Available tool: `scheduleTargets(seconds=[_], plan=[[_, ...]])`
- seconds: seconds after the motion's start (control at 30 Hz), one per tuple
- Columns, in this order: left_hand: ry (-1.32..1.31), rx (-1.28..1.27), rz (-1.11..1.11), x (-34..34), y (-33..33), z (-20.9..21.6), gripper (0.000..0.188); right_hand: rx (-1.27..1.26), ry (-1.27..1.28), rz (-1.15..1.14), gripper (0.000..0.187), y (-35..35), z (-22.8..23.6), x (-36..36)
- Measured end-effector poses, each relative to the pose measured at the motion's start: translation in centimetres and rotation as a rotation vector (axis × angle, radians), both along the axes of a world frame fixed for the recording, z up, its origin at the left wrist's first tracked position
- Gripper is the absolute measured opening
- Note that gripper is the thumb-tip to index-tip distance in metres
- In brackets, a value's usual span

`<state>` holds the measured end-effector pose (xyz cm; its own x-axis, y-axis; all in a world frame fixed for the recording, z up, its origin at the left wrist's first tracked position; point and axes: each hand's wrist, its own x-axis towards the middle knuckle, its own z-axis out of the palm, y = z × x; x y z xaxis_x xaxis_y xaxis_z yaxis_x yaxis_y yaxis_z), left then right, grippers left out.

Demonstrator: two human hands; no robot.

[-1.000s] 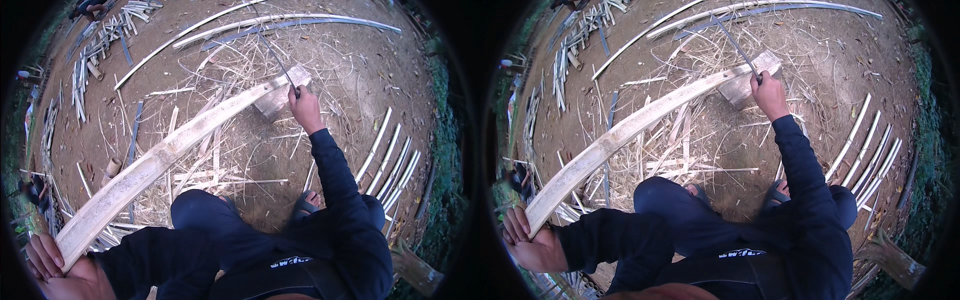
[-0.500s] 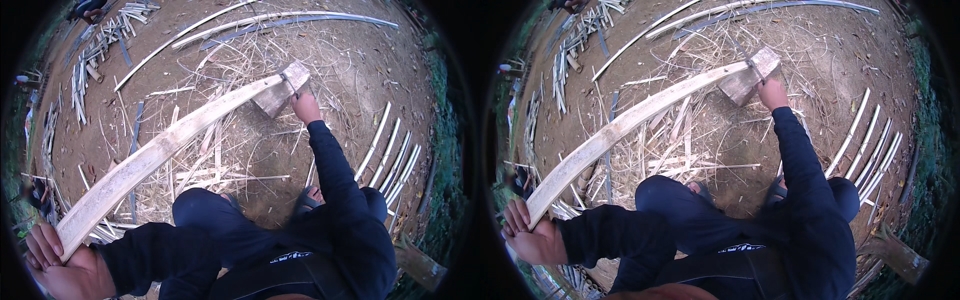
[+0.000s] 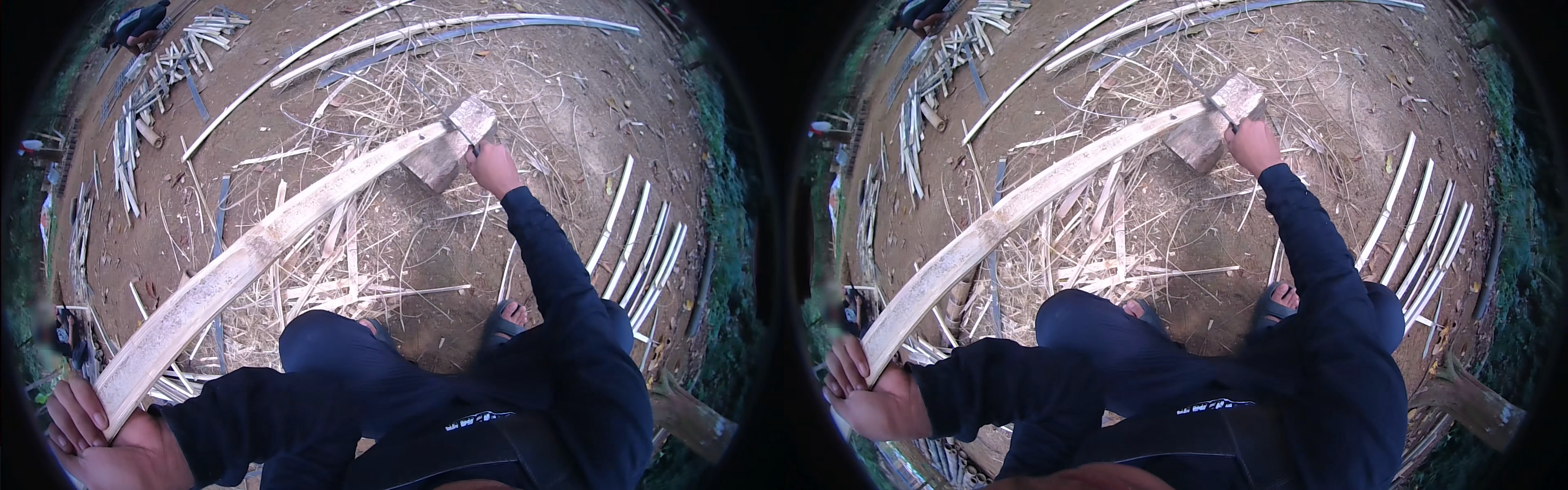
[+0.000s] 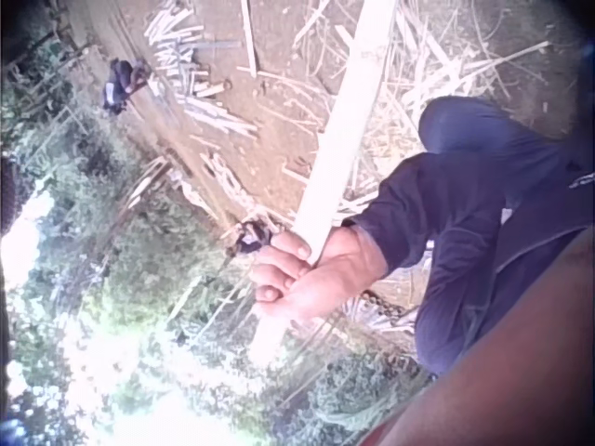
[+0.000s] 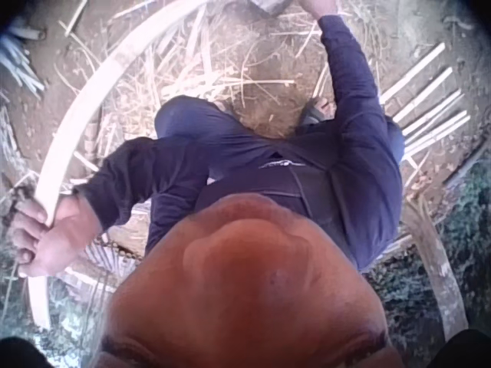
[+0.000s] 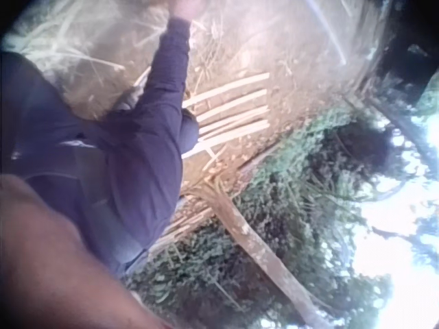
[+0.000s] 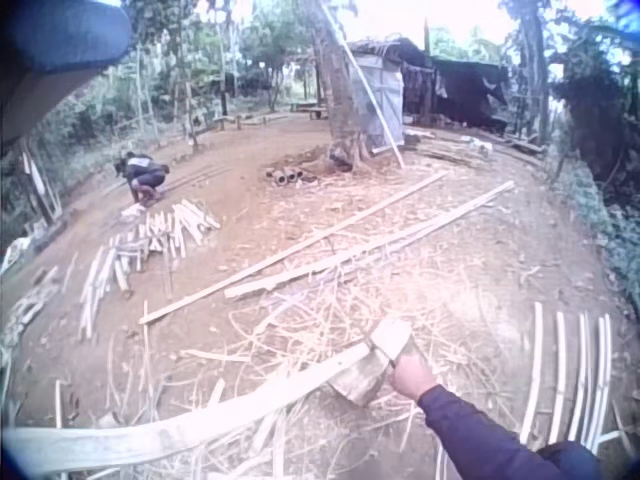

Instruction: The person uses a blade to shave and smooth several bamboo strips, holding the strips against a wooden block and pulling the blade along them by hand.

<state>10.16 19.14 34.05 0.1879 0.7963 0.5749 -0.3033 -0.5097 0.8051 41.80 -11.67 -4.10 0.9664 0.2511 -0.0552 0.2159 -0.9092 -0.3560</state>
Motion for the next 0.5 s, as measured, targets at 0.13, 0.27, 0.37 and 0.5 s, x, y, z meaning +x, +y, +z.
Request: scheduleTargets(seconds=[0.13,0.27,0.37,0.5], plan=[[-0.012,-0.058,0.012,-0.4,0.9,0.0,0.03,0.05,-0.044,-0.04,0.038,0.6,0.7,-1.3],[-0.036,-0.053,0.093,1.3,-1.0,-0.1,0.031,-0.017,-0.004,-0.03,0.036,-0.8,-0.3,1.3],[-0.073,-0.008,-0.262,-2.0,2.3,0.3,0.029,0.028,-0.052,-0.025,0.037,-0.5,-0.1,0.5],[-0.049,0.0,0.105,0.6,-0.5,0.2,0.031,-0.034,0.054,-0.067,0.037,-1.1,-2.0,2.0]])
